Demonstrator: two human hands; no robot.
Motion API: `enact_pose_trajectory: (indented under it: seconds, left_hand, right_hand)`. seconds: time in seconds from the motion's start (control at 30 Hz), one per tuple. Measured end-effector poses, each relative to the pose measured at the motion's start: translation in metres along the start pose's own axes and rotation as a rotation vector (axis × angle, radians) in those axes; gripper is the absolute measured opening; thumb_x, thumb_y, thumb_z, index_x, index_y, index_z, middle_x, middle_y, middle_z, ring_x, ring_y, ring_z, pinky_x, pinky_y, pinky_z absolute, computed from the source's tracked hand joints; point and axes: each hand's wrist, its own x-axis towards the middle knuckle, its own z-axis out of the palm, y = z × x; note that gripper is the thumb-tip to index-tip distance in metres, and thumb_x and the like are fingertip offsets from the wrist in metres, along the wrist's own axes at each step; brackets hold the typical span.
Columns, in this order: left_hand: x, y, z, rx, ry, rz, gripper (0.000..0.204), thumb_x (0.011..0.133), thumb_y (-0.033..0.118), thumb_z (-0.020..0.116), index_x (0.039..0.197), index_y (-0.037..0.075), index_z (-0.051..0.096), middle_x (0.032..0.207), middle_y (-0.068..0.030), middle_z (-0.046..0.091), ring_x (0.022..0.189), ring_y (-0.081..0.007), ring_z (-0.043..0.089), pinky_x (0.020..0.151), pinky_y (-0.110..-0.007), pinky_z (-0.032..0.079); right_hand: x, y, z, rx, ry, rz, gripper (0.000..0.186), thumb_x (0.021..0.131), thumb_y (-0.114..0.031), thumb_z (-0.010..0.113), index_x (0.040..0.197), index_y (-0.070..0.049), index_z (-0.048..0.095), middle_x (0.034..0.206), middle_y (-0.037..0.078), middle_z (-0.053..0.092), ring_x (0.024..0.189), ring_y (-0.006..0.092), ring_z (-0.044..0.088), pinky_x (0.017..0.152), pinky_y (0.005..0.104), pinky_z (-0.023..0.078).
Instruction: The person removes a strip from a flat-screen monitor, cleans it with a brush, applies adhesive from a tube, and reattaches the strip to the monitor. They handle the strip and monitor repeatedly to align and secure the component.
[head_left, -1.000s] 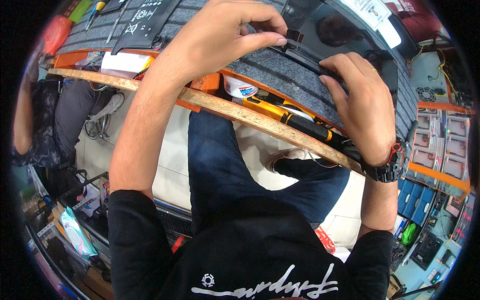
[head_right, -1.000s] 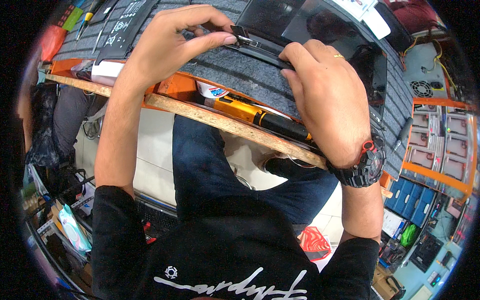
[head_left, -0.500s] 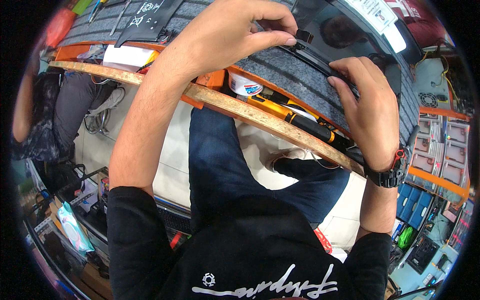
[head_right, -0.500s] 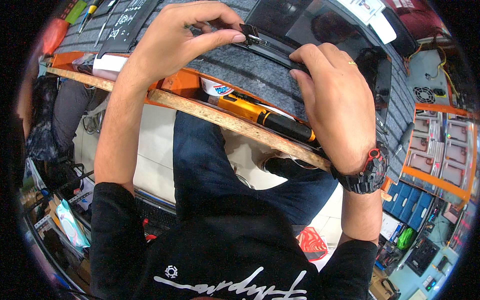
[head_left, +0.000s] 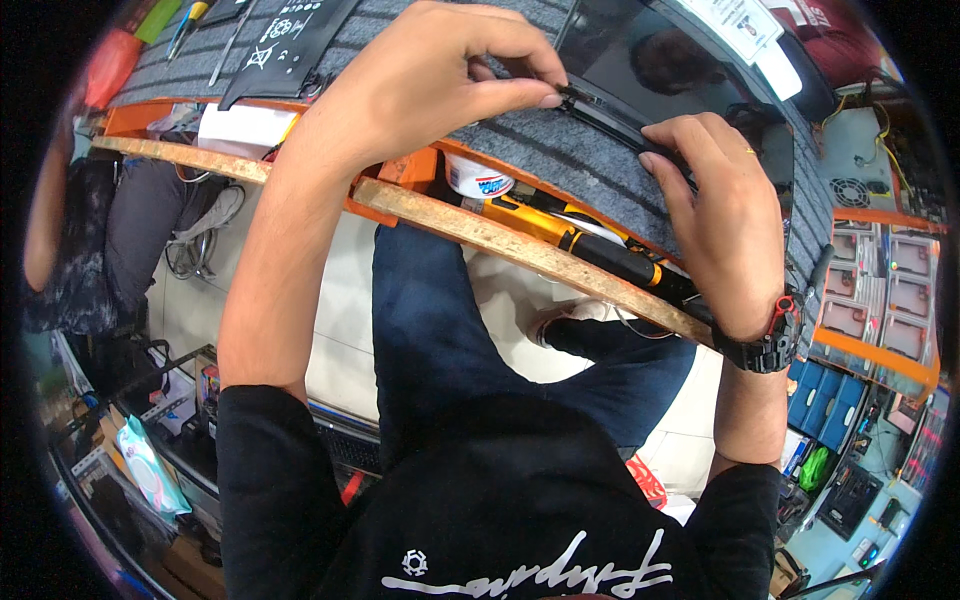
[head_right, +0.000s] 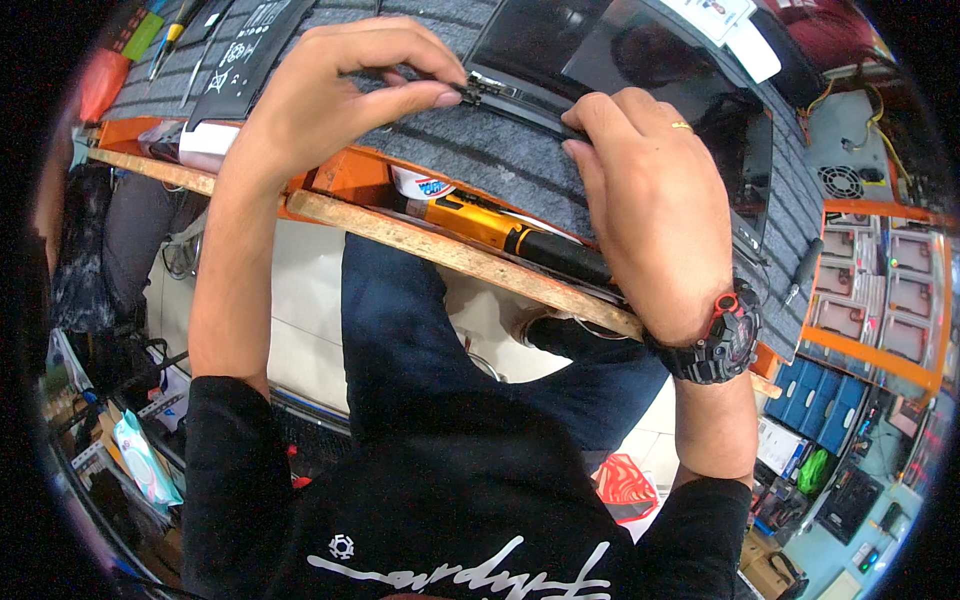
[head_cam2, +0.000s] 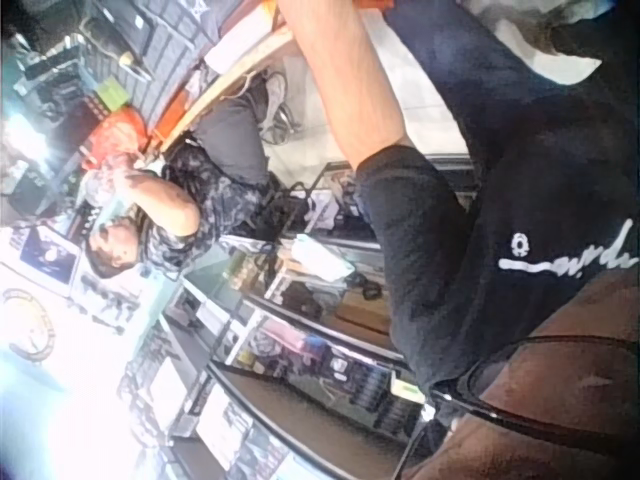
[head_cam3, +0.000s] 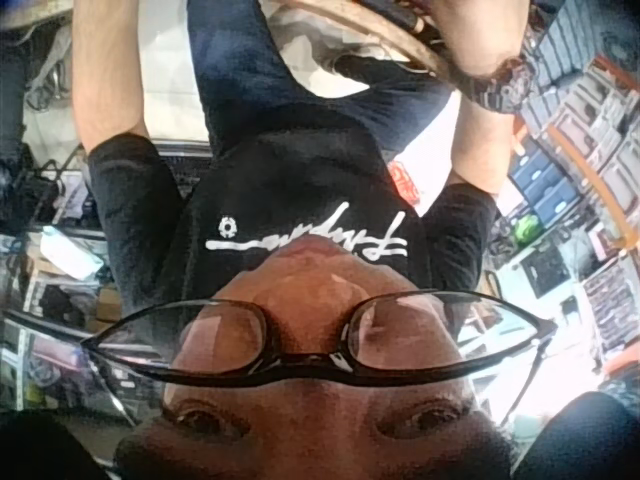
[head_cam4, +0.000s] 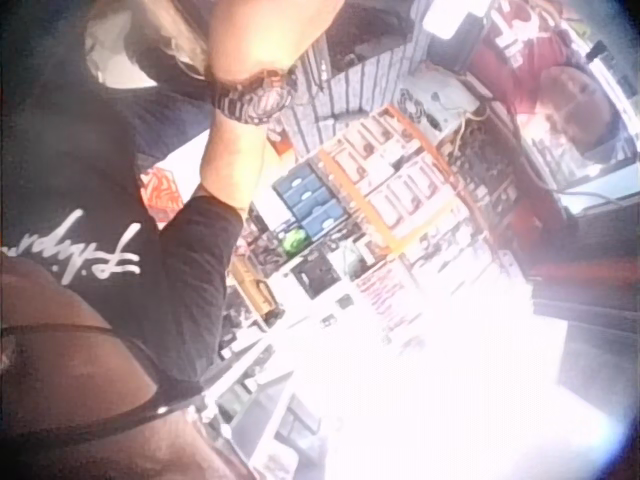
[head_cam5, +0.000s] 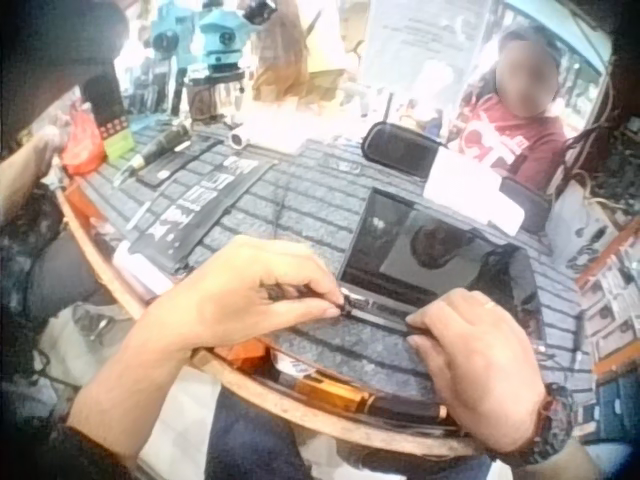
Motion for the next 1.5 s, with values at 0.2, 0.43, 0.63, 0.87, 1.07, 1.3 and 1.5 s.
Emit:
enact_pose_trajectory:
  seconds: [0.2,0.43,0.63,0.87,1.07,1.3,1.5]
  left_hand:
    - [-0.005,0.001,-0.001,0.001,0.005,-0.012,0.013,0.085,0.000,0.077,0.098,0.001,0.077,0.103,-0.0085,0.075,0.091,-0.0178,0.071,0.077,-0.028,0.056]
    - [-0.006,0.003,-0.001,-0.012,0.018,0.060,0.016,0.080,0.000,0.079,0.096,0.002,0.078,0.106,-0.0107,0.074,0.094,-0.0217,0.072,0.080,-0.030,0.057]
    - [-0.003,0.011,-0.002,-0.033,0.008,0.008,0.018,0.079,0.000,0.079,0.097,0.001,0.077,0.100,-0.0082,0.071,0.092,-0.0209,0.070,0.079,-0.031,0.056]
    - [-0.004,0.015,-0.003,-0.074,-0.027,-0.077,0.018,0.079,-0.001,0.078,0.097,0.001,0.077,0.101,-0.0083,0.071,0.096,-0.0220,0.069,0.084,-0.033,0.055]
    - [-0.002,0.018,-0.004,-0.056,-0.053,-0.099,0.019,0.078,-0.001,0.078,0.097,0.001,0.077,0.101,-0.0083,0.071,0.096,-0.0225,0.070,0.085,-0.033,0.055]
    - [-0.002,0.018,-0.003,-0.052,-0.044,-0.079,0.018,0.079,-0.001,0.078,0.096,0.000,0.077,0.100,-0.0090,0.071,0.094,-0.0228,0.070,0.083,-0.033,0.055]
    - [0.001,0.018,0.002,-0.064,0.031,-0.121,0.017,0.083,0.003,0.080,0.100,0.000,0.075,0.094,-0.0088,0.072,0.085,-0.0207,0.068,0.076,-0.031,0.054]
  right_hand:
    - [0.000,-0.002,0.001,-0.014,0.014,0.028,0.014,0.086,-0.007,0.071,0.099,-0.004,0.065,0.092,0.014,0.061,0.092,0.0356,0.062,0.079,0.0450,0.051]
    - [-0.005,-0.005,-0.004,-0.003,-0.007,0.058,0.017,0.086,-0.007,0.071,0.102,-0.006,0.063,0.094,0.012,0.059,0.092,0.0338,0.061,0.079,0.0452,0.050]
    - [-0.007,-0.009,-0.003,-0.025,-0.022,0.111,0.019,0.086,-0.010,0.073,0.103,-0.008,0.063,0.095,0.010,0.058,0.094,0.0309,0.060,0.079,0.0434,0.049]
    - [-0.009,-0.010,-0.005,-0.046,-0.014,0.115,0.017,0.089,-0.012,0.069,0.104,-0.009,0.062,0.097,0.008,0.057,0.096,0.0283,0.059,0.080,0.0420,0.048]
    - [-0.009,-0.009,-0.006,-0.078,-0.048,0.122,0.017,0.088,-0.009,0.064,0.104,-0.008,0.061,0.098,0.009,0.058,0.097,0.0287,0.059,0.082,0.0415,0.047]
    - [-0.010,-0.007,-0.004,-0.097,-0.073,0.139,0.019,0.088,-0.009,0.062,0.107,-0.007,0.061,0.100,0.009,0.059,0.099,0.0280,0.060,0.085,0.0407,0.047]
    - [-0.009,-0.006,-0.004,-0.058,-0.032,0.117,0.015,0.090,-0.010,0.064,0.104,-0.006,0.067,0.100,0.009,0.060,0.098,0.0275,0.061,0.084,0.0405,0.046]
